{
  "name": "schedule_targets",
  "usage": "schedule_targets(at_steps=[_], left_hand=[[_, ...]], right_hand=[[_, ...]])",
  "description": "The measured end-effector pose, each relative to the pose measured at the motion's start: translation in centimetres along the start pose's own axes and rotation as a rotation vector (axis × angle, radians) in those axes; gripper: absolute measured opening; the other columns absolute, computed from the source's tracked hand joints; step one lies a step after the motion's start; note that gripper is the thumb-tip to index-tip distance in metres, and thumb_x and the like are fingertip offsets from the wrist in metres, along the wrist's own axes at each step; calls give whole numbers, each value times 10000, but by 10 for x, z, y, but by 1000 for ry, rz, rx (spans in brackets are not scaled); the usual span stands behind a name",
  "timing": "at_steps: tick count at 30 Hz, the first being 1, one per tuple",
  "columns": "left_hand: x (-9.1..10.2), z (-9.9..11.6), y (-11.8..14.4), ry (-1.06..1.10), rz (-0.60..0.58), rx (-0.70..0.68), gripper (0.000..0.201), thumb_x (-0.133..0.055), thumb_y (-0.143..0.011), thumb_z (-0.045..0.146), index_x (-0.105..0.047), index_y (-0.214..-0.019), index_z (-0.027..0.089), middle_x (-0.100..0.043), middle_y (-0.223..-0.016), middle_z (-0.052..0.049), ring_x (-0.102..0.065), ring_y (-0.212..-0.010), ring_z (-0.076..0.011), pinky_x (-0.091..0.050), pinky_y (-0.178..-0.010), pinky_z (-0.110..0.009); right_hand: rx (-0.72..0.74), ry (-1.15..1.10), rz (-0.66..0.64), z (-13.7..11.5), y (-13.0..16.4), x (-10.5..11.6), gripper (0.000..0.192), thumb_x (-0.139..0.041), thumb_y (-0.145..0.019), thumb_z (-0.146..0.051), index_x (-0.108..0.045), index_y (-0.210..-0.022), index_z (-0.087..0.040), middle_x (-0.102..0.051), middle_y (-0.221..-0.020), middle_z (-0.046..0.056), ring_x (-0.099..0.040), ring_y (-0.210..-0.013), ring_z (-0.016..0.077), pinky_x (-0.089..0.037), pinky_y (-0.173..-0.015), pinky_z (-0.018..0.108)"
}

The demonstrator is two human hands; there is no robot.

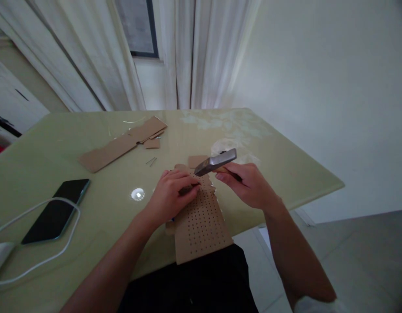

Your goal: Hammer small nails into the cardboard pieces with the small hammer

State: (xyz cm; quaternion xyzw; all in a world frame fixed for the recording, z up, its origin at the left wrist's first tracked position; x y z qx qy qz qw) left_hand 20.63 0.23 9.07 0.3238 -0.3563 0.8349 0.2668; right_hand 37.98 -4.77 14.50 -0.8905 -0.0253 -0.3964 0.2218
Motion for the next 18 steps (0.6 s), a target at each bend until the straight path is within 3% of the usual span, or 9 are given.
schedule_targets(at_steps=[5,12,18], left_hand=[[-3,-2,-1,16,11,-19,93,-729,-1025,228,-815,-1048,255,-849,-1042,-17,-730,-986,-245,-391,-886,-413],[-6,-1,-3,-53,6,-33,78,-749,-1018,267,-812,-976,246,-814,-929,-19,-698,-922,-248,-377,-839,-413],[-5,2,-3,-68,23,-58,95,-730,-1035,258,-825,-1034,256,-829,-988,-22,-707,-956,-252,-388,-859,-415]], right_hand=[[-22,152,-59,-20,-2,14,405,-568,-1160,-480,-719,-937,-178,-510,-663,-56,-439,-559,103,-310,-623,287],[-144,385,-299,-10,-2,6,393,-527,-1159,-460,-742,-1003,-170,-681,-757,34,-589,-670,172,-320,-681,315],[-129,428,-247,-17,-5,13,431,-485,-1167,-500,-715,-987,-183,-683,-754,33,-561,-633,168,-295,-666,322]])
Point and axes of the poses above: each hand's wrist, its own y-axis away from the middle knuckle, its own x-axis out of the back of the hand, z = x × y, the point moved 9 cm from there along -y, towards the middle knuckle
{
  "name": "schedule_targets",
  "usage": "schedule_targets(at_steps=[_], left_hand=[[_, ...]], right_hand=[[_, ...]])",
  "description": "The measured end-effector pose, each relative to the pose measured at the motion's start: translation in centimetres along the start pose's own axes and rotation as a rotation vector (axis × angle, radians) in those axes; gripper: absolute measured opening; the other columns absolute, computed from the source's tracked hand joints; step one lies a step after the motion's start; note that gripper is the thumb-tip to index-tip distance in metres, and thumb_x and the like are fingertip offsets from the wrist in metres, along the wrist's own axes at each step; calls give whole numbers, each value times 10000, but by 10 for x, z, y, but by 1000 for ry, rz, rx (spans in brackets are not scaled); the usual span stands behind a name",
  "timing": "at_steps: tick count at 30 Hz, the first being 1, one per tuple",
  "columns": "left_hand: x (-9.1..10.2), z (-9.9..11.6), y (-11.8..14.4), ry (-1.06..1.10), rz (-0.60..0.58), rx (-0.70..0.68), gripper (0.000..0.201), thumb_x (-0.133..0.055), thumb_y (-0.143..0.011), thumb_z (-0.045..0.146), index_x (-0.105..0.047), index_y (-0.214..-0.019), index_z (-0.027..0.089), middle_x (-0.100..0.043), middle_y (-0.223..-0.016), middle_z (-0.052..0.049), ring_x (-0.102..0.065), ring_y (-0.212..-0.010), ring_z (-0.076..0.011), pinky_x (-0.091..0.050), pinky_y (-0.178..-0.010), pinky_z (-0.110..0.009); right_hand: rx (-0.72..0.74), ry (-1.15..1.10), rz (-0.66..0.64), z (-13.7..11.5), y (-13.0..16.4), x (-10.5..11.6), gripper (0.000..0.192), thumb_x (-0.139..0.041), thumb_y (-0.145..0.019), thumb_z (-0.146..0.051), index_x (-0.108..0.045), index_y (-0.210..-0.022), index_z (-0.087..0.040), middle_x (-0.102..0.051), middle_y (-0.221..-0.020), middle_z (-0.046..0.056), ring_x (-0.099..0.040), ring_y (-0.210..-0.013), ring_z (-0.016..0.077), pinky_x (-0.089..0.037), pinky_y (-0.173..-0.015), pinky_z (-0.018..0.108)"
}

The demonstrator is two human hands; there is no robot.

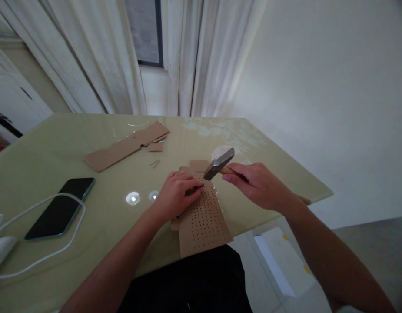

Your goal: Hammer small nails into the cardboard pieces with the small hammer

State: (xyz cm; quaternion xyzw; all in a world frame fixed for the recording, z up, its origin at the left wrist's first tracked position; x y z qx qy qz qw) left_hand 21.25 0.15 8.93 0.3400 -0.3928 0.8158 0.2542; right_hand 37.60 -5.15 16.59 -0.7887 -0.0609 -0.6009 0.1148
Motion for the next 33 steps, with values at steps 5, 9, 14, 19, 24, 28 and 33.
schedule_targets(at_steps=[5,9,14,19,24,28,33], left_hand=[[-3,1,1,-26,-23,-8,121,-725,-1043,275,-820,-974,249,-816,-936,-20,-706,-929,-251,-386,-840,-418],[-3,-1,2,-11,-11,1,111,-726,-1049,293,-832,-1062,268,-834,-1007,-21,-720,-960,-246,-400,-869,-431],[-5,-2,2,-3,-20,12,110,-729,-1037,276,-833,-1006,260,-827,-991,-27,-721,-974,-254,-403,-871,-431],[-5,-4,2,16,-30,38,115,-727,-1039,286,-838,-1031,260,-828,-1025,-36,-725,-1001,-260,-413,-897,-441],[-5,-5,3,21,-35,40,126,-723,-1040,297,-843,-1033,260,-824,-1032,-43,-727,-998,-260,-432,-901,-452],[-7,-6,2,22,-48,49,128,-727,-1037,294,-849,-1017,261,-816,-1024,-43,-726,-995,-260,-442,-898,-452],[-7,-6,2,34,-54,73,136,-724,-1036,300,-850,-1003,263,-812,-1042,-45,-723,-1003,-261,-451,-931,-467]], right_hand=[[23,38,-69,-4,1,-9,406,-498,-1165,-483,-742,-1062,-176,-722,-804,60,-612,-693,195,-296,-684,328],[11,-22,5,-4,2,0,436,-493,-1161,-512,-740,-1022,-181,-664,-737,23,-554,-634,169,-291,-666,324],[-11,-50,-43,-3,2,-10,419,-497,-1155,-488,-734,-1004,-178,-653,-738,23,-556,-646,170,-305,-669,322],[-28,-55,-4,-2,3,-6,437,-491,-1152,-520,-725,-997,-185,-637,-725,16,-541,-637,166,-306,-667,319],[-30,-87,-3,-2,4,-10,408,-500,-1152,-484,-686,-933,-193,-597,-702,3,-523,-629,158,-290,-657,315],[-42,-46,-31,0,5,-17,394,-515,-1151,-478,-672,-921,-200,-602,-707,5,-534,-647,163,-288,-669,317],[-41,-138,20,2,6,-15,405,-501,-1158,-482,-661,-921,-195,-561,-688,-19,-534,-624,149,-293,-664,311]])
Point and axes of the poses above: each hand's wrist, its own y-axis away from the middle knuckle, its own x-axis out of the back of the hand, z = x × y, the point moved 9 cm from there along -y, towards the middle knuckle
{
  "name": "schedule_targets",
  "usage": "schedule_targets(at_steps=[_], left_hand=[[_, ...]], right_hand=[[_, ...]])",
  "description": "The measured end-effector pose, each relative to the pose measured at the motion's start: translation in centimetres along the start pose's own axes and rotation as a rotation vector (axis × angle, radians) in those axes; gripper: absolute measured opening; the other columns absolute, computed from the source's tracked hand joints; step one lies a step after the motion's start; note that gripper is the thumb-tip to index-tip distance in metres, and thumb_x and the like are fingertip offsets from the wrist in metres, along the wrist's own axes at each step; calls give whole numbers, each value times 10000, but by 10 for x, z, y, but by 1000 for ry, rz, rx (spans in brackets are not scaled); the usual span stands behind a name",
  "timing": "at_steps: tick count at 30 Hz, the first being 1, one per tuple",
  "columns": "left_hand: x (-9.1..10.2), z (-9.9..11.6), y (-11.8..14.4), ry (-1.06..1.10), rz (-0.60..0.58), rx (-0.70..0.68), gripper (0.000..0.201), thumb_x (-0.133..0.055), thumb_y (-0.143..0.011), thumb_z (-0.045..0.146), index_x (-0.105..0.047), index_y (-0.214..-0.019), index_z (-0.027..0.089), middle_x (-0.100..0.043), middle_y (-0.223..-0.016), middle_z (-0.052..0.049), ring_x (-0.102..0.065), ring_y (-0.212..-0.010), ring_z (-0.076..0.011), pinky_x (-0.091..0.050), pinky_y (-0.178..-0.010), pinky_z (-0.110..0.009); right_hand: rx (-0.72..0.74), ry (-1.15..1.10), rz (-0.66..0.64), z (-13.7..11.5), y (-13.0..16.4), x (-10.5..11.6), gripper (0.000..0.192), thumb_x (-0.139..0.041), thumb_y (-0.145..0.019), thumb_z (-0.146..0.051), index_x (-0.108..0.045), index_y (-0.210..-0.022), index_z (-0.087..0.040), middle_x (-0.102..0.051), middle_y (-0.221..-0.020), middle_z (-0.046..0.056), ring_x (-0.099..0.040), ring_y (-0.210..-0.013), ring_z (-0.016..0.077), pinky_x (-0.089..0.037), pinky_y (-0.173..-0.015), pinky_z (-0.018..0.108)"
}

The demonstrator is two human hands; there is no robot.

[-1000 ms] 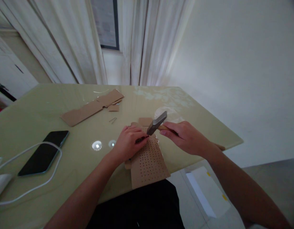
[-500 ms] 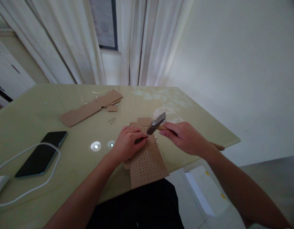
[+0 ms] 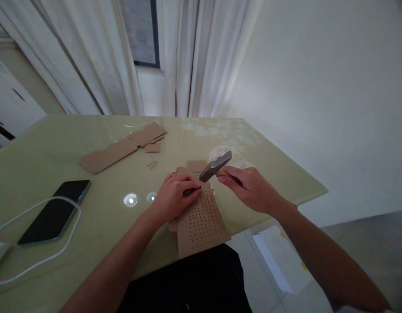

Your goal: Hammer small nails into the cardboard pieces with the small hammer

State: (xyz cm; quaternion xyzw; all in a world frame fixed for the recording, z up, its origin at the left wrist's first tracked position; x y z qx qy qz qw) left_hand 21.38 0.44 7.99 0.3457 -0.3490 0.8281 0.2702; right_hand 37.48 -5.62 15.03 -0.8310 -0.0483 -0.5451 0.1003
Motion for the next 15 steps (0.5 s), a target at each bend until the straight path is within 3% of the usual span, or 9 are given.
schedule_targets(at_steps=[4,10,15], left_hand=[[3,2,1,-38,-14,14,133,-790,-992,365,-836,-986,241,-784,-1052,-64,-706,-1017,-282,-472,-923,-471],[5,6,6,-57,-47,14,491,-895,-862,623,-816,-1158,238,-745,-1186,-93,-685,-1124,-327,-484,-1006,-514],[4,9,7,-80,-67,7,456,-858,-909,609,-804,-1194,257,-732,-1216,-82,-670,-1169,-329,-461,-1004,-517]], right_hand=[[-20,43,-72,3,1,-10,381,-530,-1149,-440,-658,-890,-192,-610,-707,3,-573,-663,163,-298,-678,306],[-23,67,-47,2,3,-6,391,-512,-1162,-465,-733,-1005,-183,-632,-699,7,-560,-631,168,-305,-659,300],[5,168,-90,0,3,-11,377,-518,-1160,-464,-764,-1036,-206,-756,-829,69,-653,-729,207,-336,-676,304]])
Point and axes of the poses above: each hand's wrist, its own y-axis away from the middle knuckle, its own x-axis out of the back of the hand, z = x × y, the point moved 9 cm from there along -y, towards the middle knuckle
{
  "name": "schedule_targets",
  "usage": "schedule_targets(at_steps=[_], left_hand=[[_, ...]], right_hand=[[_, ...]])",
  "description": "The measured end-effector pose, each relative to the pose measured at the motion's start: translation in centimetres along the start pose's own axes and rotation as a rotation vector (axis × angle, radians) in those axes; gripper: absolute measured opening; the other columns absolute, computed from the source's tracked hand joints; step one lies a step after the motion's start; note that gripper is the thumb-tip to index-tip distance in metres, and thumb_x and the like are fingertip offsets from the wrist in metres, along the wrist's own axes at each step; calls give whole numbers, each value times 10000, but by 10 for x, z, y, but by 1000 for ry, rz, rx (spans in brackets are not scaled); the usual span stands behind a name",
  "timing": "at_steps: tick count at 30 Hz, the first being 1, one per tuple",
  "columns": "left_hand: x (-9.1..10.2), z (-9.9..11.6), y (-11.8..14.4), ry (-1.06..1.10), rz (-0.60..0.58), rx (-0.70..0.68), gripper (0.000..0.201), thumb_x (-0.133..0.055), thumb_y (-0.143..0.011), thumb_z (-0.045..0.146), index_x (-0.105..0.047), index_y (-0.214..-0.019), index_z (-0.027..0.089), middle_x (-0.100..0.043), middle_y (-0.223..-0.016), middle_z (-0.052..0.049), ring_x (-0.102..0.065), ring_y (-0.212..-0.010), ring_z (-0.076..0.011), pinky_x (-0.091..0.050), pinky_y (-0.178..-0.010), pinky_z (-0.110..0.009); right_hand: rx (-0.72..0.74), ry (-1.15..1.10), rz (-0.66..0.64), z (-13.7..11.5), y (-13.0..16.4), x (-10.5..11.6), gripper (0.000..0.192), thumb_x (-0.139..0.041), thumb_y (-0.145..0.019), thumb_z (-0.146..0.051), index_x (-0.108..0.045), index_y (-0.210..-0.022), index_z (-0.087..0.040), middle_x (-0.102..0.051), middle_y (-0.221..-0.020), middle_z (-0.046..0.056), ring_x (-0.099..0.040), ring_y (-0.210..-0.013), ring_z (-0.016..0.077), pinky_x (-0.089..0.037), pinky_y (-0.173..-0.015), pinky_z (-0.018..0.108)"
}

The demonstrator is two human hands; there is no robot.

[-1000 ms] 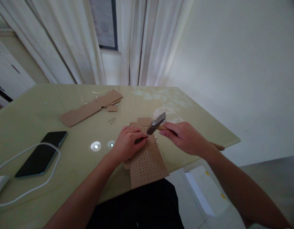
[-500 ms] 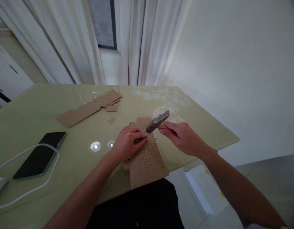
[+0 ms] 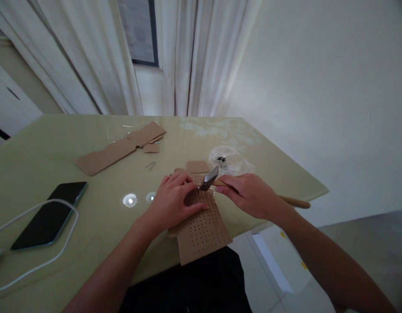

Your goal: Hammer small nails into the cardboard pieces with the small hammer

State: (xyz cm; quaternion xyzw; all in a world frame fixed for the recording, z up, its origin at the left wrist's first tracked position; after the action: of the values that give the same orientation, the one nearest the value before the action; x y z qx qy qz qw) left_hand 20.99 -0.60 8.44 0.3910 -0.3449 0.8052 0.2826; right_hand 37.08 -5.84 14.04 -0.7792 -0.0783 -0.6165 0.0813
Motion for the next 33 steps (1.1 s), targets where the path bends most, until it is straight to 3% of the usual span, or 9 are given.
schedule_targets(at_steps=[6,13,18,23,29,33], left_hand=[[0,6,1,-65,-7,-57,321,-753,-1017,514,-801,-1219,270,-727,-1194,-77,-652,-1158,-316,-433,-986,-507],[-2,7,1,-98,-31,-71,286,-730,-1027,501,-807,-1120,242,-708,-1170,-82,-646,-1136,-319,-434,-967,-512],[-1,7,2,-90,-11,-70,337,-730,-1032,499,-792,-1289,290,-714,-1199,-74,-655,-1159,-312,-434,-989,-509],[-1,5,2,-75,-17,-43,295,-769,-999,500,-810,-1126,238,-709,-1188,-85,-657,-1148,-329,-453,-994,-527],[1,1,3,-56,4,4,422,-801,-968,558,-775,-1250,245,-691,-1275,-90,-646,-1242,-352,-459,-1012,-533],[2,0,3,-42,17,9,451,-803,-964,576,-769,-1276,253,-693,-1260,-88,-654,-1225,-349,-457,-1006,-527]], right_hand=[[-4,-51,57,-3,0,13,435,-469,-1168,-505,-756,-1082,-189,-718,-770,49,-623,-672,200,-354,-667,311],[-1,-7,5,-6,1,3,380,-495,-1165,-450,-760,-1051,-204,-767,-852,76,-660,-728,209,-357,-687,318],[-32,-21,70,-4,0,15,412,-487,-1169,-496,-743,-1058,-193,-739,-793,58,-650,-705,212,-346,-684,323],[-11,49,-51,-7,-1,-3,372,-521,-1168,-469,-742,-1032,-203,-786,-873,81,-679,-753,225,-320,-685,328],[-45,8,-1,-3,-1,-5,354,-509,-1174,-447,-746,-1089,-198,-806,-943,93,-711,-804,234,-347,-708,326],[-37,30,-66,-2,-4,-18,356,-525,-1173,-423,-729,-992,-193,-789,-878,80,-693,-774,222,-329,-704,325]])
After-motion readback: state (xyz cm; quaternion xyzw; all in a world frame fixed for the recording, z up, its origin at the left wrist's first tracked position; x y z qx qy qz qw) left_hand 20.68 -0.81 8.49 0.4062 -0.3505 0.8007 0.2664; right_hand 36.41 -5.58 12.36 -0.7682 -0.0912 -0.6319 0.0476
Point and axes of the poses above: each hand's wrist, its own y-axis away from the middle knuckle, its own x-axis out of the back of the hand, z = x × y, the point moved 9 cm from there along -y, towards the middle knuckle
